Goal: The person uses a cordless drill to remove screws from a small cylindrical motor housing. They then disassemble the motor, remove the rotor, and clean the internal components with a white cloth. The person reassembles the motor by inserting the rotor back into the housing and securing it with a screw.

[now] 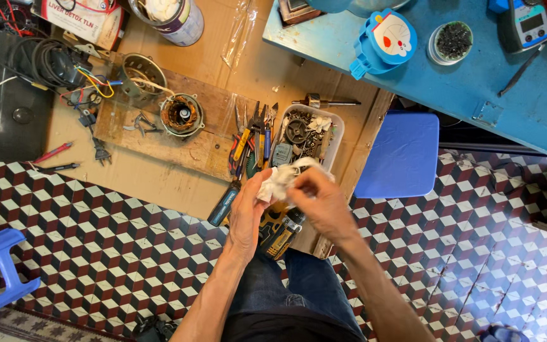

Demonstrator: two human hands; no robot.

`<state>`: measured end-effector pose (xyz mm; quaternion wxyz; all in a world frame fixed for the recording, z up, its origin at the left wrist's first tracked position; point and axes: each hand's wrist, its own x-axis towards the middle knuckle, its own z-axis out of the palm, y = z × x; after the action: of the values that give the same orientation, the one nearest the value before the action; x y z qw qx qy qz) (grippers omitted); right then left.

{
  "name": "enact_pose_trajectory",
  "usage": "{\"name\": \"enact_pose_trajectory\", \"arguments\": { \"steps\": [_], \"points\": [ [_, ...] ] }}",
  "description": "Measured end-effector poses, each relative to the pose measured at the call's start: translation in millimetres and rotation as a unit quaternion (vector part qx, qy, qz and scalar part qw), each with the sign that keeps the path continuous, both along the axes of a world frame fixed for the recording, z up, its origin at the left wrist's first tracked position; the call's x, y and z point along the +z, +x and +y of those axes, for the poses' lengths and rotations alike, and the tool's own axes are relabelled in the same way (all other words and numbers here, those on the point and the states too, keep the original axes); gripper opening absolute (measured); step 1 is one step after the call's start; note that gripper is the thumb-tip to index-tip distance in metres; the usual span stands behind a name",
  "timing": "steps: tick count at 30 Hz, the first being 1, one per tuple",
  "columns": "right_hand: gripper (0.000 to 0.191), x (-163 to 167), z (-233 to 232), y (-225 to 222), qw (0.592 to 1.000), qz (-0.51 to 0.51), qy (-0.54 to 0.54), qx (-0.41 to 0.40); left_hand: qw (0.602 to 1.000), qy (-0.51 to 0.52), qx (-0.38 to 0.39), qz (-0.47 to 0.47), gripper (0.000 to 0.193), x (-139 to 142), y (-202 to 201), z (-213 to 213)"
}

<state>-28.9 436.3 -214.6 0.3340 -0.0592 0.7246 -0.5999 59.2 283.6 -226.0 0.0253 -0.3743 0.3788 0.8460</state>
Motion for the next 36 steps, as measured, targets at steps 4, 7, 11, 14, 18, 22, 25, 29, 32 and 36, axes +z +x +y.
{"name": "enact_pose_trajectory", "arguments": {
  "steps": [4,7,11,14,18,22,25,29,32,36],
  "points": [
    [0.022,-6.0,-33.5,42.6,0.996,-0.005,0.073,0.042,0.998,0.016,0.014,-0.057,0.042,-9.0,7.2,12.6],
    [0.025,-1.2,-31.9,61.7,0.989,0.128,0.014,0.075,0.992,0.04,0.103,-0.057,0.033,-26.4,14.7,7.0],
    [0.024,-2.5,-4.1,44.4,0.98,0.185,0.066,0.032,0.983,0.014,0.175,-0.052,0.029,-45.2,14.8,-7.5],
    [0.024,-21.1,23.0,0.7,0.943,0.146,0.297,-0.019,0.978,-0.022,0.19,-0.085,0.032,-45.9,19.5,-18.9],
    [0.018,-47.5,37.6,-32.6,0.88,0.308,0.352,0.082,0.979,-0.069,0.157,-0.112,0.031,-43.0,32.6,-25.1],
    [0.016,-49.6,30.4,-33.9,0.857,0.378,0.326,0.126,0.979,-0.093,0.13,-0.128,0.024,-40.5,44.6,-27.0],
    [0.022,-43.0,13.1,-29.3,0.869,0.388,0.291,0.101,0.977,-0.109,0.112,-0.146,0.027,-37.0,46.6,-25.2],
    [0.044,-53.9,-37.2,-21.3,0.861,0.402,0.28,0.138,0.98,-0.099,0.079,-0.156,0.034,-30.6,41.7,-17.0],
    [0.043,-64.2,-50.7,-24.6,0.832,0.423,0.322,0.161,0.984,-0.11,0.032,-0.138,0.034,-26.8,38.3,-14.4],
    [0.029,-65.1,-32.0,-26.7,0.817,0.433,0.347,0.155,0.978,-0.128,-0.046,-0.16,0.032,-21.2,36.4,-13.9]
  ]
}}
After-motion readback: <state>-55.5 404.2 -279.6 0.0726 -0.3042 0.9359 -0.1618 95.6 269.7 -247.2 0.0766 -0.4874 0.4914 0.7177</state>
